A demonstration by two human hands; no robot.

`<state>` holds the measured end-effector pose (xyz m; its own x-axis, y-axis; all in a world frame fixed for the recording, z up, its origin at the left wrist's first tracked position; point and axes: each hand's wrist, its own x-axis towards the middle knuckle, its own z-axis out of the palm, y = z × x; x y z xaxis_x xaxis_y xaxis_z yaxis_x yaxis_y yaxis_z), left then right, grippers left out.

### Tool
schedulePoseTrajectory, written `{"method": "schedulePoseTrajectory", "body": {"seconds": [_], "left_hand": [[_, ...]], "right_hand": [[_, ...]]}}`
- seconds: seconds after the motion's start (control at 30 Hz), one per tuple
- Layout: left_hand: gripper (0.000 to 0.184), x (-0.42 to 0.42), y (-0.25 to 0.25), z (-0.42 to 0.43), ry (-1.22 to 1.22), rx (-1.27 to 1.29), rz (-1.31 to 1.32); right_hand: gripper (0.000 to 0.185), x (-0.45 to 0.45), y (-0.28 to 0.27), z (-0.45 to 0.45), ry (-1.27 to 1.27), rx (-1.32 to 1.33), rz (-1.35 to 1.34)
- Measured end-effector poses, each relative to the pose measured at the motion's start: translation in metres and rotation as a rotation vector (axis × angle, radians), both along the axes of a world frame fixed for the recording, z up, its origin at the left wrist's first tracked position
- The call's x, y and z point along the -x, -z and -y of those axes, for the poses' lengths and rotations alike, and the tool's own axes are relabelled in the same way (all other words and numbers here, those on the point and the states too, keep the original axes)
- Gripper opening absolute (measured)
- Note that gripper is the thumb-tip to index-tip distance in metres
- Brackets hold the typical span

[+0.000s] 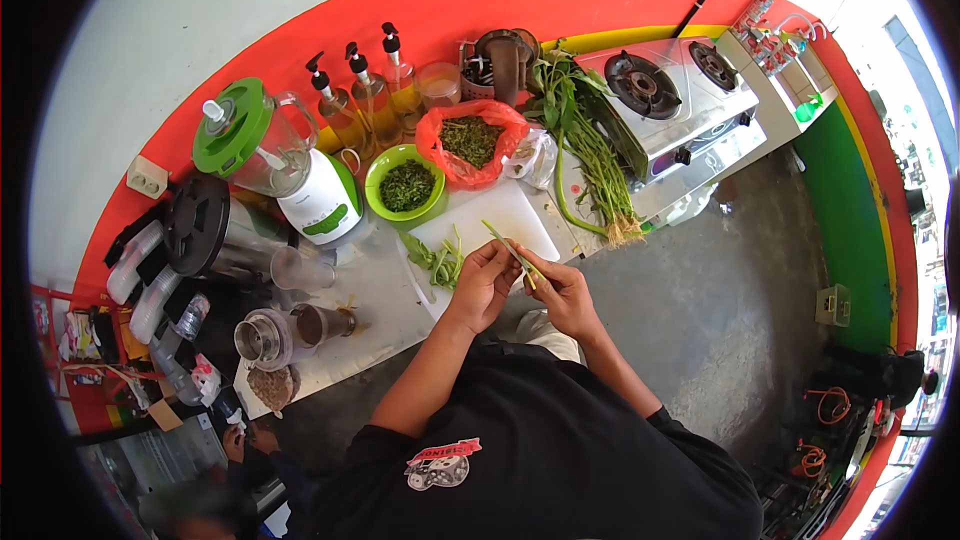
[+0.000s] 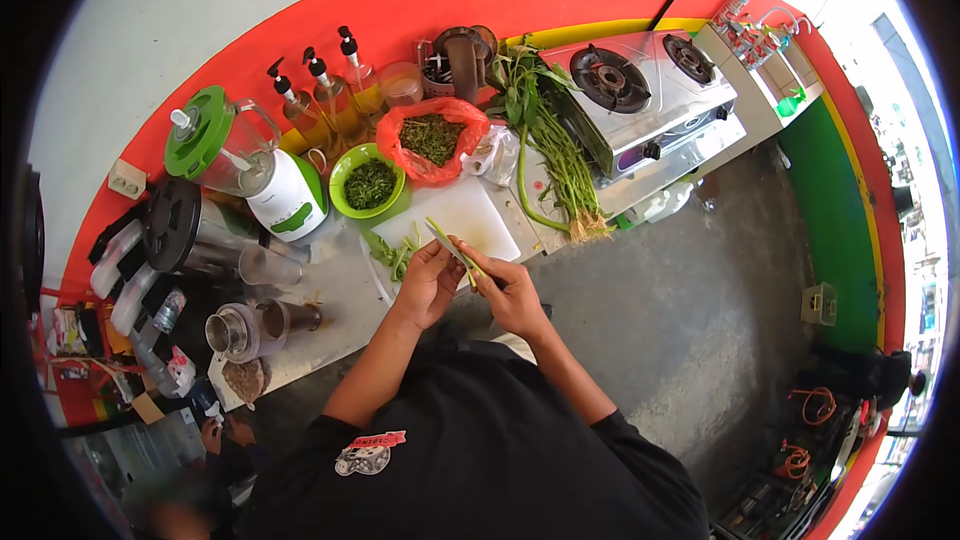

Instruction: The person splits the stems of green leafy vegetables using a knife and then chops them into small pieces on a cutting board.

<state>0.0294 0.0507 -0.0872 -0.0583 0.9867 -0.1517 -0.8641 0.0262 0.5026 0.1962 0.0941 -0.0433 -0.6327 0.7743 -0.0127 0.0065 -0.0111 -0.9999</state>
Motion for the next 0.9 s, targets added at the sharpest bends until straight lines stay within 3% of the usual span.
{"method": "schedulePoseTrajectory", "body": {"seconds": [0.17, 0.67, 0.73, 0.9], "left_hand": [[0.014, 0.005, -0.009, 0.006, -0.082, 0.036, 0.024], [0.023, 0.010, -0.007, 0.017, -0.018, -0.101, -0.010], [0.024, 0.009, -0.015, 0.014, -0.116, 0.162, -0.155], [0.022, 0.012, -0.013, 0.012, -0.057, 0.169, -0.511]], "right_hand": [[0.043, 0.009, -0.005, 0.003, -0.054, -0.031, 0.018], [0.042, 0.026, 0.005, 0.012, 0.020, -0.094, -0.052], [0.042, 0.023, 0.003, 0.012, 0.104, -0.184, 0.152], [0.043, 0.016, 0.003, 0.008, 0.213, -0.433, 0.332]]}}
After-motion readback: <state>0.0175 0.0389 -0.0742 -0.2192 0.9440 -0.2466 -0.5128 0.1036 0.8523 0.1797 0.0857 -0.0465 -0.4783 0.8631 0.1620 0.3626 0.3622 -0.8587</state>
